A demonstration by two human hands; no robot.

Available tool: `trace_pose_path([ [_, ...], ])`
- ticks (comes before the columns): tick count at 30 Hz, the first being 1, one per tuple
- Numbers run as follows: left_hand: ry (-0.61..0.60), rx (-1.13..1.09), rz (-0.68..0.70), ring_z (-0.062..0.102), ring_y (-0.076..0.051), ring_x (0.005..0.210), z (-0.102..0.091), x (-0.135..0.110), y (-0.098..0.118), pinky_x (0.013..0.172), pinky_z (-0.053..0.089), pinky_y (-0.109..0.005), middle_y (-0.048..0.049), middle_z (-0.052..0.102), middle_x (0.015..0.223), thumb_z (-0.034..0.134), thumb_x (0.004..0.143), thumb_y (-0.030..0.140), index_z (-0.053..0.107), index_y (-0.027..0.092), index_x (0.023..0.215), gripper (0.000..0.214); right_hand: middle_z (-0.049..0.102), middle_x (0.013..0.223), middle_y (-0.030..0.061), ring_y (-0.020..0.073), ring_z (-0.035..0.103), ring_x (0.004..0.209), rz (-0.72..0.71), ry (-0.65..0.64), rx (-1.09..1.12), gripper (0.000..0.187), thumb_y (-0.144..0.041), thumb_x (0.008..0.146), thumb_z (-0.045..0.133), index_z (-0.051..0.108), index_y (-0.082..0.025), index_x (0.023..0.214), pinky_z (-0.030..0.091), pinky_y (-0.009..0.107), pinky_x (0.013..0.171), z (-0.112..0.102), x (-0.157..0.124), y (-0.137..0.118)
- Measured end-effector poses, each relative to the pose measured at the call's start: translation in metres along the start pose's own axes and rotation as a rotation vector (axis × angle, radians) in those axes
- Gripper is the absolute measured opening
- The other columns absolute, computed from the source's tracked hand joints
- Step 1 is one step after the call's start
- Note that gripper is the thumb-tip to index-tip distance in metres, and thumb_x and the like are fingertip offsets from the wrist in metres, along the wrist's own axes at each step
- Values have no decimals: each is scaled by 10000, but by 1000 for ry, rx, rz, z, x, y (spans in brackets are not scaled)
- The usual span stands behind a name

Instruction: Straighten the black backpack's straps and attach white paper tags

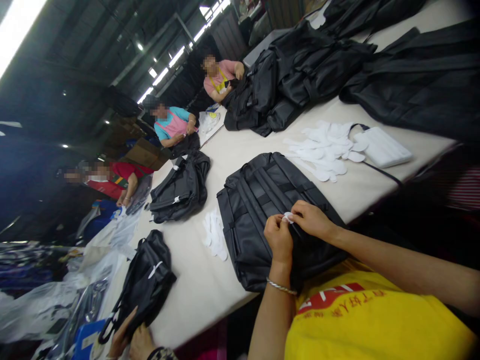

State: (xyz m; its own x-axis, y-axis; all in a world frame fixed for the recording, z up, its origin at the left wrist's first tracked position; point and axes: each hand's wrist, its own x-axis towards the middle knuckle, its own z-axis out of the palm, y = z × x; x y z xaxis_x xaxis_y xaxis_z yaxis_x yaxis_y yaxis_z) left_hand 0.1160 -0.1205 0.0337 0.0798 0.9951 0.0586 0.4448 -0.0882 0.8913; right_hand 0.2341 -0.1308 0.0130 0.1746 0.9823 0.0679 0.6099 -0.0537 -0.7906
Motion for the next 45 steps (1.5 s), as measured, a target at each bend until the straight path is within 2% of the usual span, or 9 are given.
trace_pose_path([
  [4,-71,-467,-398,545,-99,604,4,10,-6,630,457,-266,-13,574,670,570,563,191,394,139,500,194,494,699,17,108,483,624,21,10,-47,222,-311,749,458,486,-181,570,348,225,597,-1,-1,0],
  [6,-61,-526,-443,545,-94,581,4,12,-6,613,463,-266,-9,568,664,572,544,178,393,134,494,191,498,728,25,113,483,640,-1,38,-108,211,-298,772,429,494,-182,608,344,227,598,-2,-5,-3],
  [10,-66,-263,-252,524,-92,545,1,14,-1,567,458,-247,2,551,621,544,589,194,453,143,529,121,503,815,51,130,483,728,-152,75,-185,200,-264,811,357,516,-176,727,343,231,641,-4,-11,-7],
  [14,-97,18,-10,520,-98,609,-1,14,3,605,443,-227,-3,562,644,517,643,203,486,159,570,91,503,784,37,122,484,704,-73,67,-121,199,-274,794,387,488,-180,651,346,231,653,-6,-6,1],
  [21,-80,-272,-216,558,-120,674,4,7,-9,618,461,-247,-30,591,743,508,653,207,410,153,556,148,506,745,11,104,486,663,20,51,-27,180,-272,756,442,493,-182,608,342,225,623,-4,-4,4],
  [27,-13,66,132,535,-119,727,-3,-2,-2,722,414,-262,-34,589,749,479,713,216,485,164,600,125,508,780,26,111,494,694,-1,38,-125,195,-265,778,411,506,-172,636,338,227,628,-5,-5,1],
  [29,-33,59,154,536,-124,745,-3,-2,-1,742,406,-267,-38,592,756,486,711,214,502,166,610,114,505,758,24,109,495,687,10,28,-120,200,-264,776,420,497,-170,617,343,223,640,-6,-4,3],
  [36,-80,-460,-308,570,-127,643,1,13,-11,643,470,-297,-15,599,712,567,606,223,475,137,587,128,507,767,20,107,498,676,-65,21,-138,202,-290,784,421,523,-173,655,345,223,641,-7,-4,5],
  [45,-8,-630,-490,538,-85,639,0,12,-16,681,453,-265,11,531,634,608,572,244,464,127,607,188,514,748,26,115,507,661,-58,-5,-124,226,-344,774,434,538,-176,664,360,231,635,-6,-1,4],
])
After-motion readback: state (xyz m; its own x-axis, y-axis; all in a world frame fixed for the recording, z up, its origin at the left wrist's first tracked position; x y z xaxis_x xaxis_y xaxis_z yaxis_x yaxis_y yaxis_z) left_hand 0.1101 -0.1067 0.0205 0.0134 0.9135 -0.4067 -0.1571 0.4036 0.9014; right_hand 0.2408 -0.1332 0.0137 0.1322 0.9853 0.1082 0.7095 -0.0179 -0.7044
